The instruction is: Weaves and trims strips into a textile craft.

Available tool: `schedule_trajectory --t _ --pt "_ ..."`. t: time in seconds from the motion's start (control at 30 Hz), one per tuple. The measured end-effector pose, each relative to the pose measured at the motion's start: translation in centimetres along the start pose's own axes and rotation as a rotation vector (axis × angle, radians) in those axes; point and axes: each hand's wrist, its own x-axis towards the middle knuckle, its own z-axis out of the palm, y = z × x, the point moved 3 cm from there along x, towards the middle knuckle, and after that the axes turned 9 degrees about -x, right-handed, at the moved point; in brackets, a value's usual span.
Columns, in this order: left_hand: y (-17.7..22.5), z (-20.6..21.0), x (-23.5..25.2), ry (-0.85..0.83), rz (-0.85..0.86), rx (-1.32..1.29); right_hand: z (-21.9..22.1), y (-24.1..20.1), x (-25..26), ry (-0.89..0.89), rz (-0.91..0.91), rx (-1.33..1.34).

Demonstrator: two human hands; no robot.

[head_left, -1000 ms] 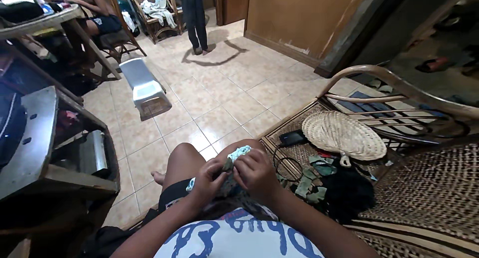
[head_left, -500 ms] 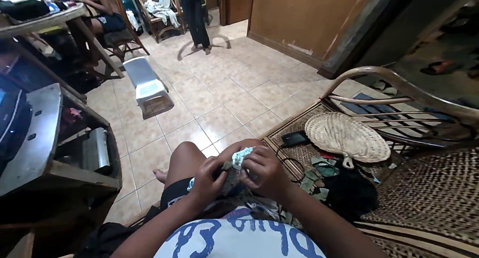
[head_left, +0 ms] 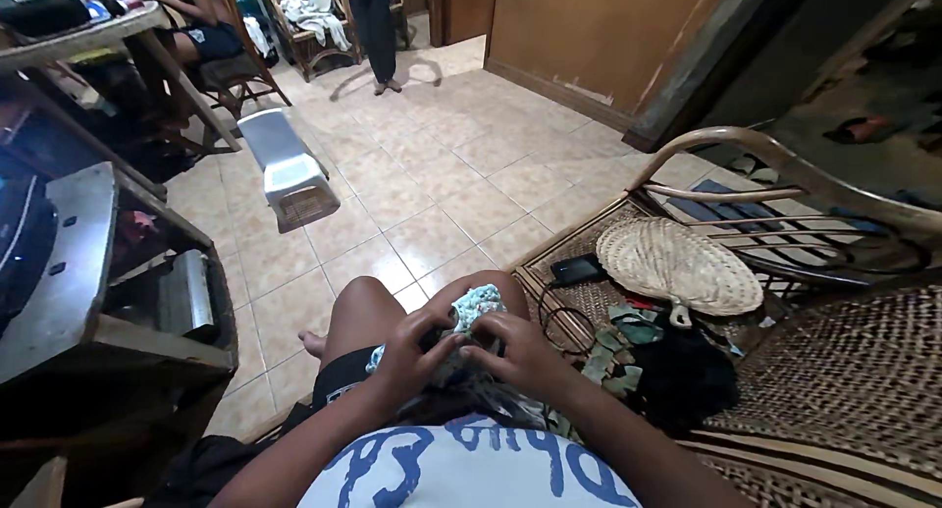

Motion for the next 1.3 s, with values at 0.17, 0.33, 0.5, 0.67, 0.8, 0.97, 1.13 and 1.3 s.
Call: schedule_trajectory --t 0.17,0.33,0.5,0.67,0.8,0.97,1.13,1.3 --pt "0.1 -0.2 0.0 0.003 0.035 0.059 0.5 0.0 0.3 0.018 -0.068 0.008" --pt "0.0 -0.2 0.0 -0.009 -0.025 0.047 -0.1 -0.4 -0.4 -0.12 -0.181 0.05" --pt "0.4 -0.2 0.0 -0.028 -0.019 0.029 -1.5 -0.3 -1.0 0.12 -0.116 -0.124" --pt "0.3 0.1 -0.1 -0.083 0.017 0.018 -1.4 -0.1 -1.2 0.334 -0.108 0.318" --pt "0.3 0.2 0.0 -0.125 0.009 0.017 -0.7 -0.5 -1.0 0.336 -0.075 0.514" --pt "0.3 -0.1 0.0 -0.051 -0.008 0.022 -1.5 -0.3 -1.3 0.113 0.022 0.597" --pt "0.1 0.0 -0.1 -0.03 0.011 0.048 -2.2 0.3 -1.5 -0.066 0.026 0.188" --pt "-0.2 0.1 -0.1 -0.006 0.012 0.019 -2.5 0.3 -1.2 0.06 -0.119 0.243"
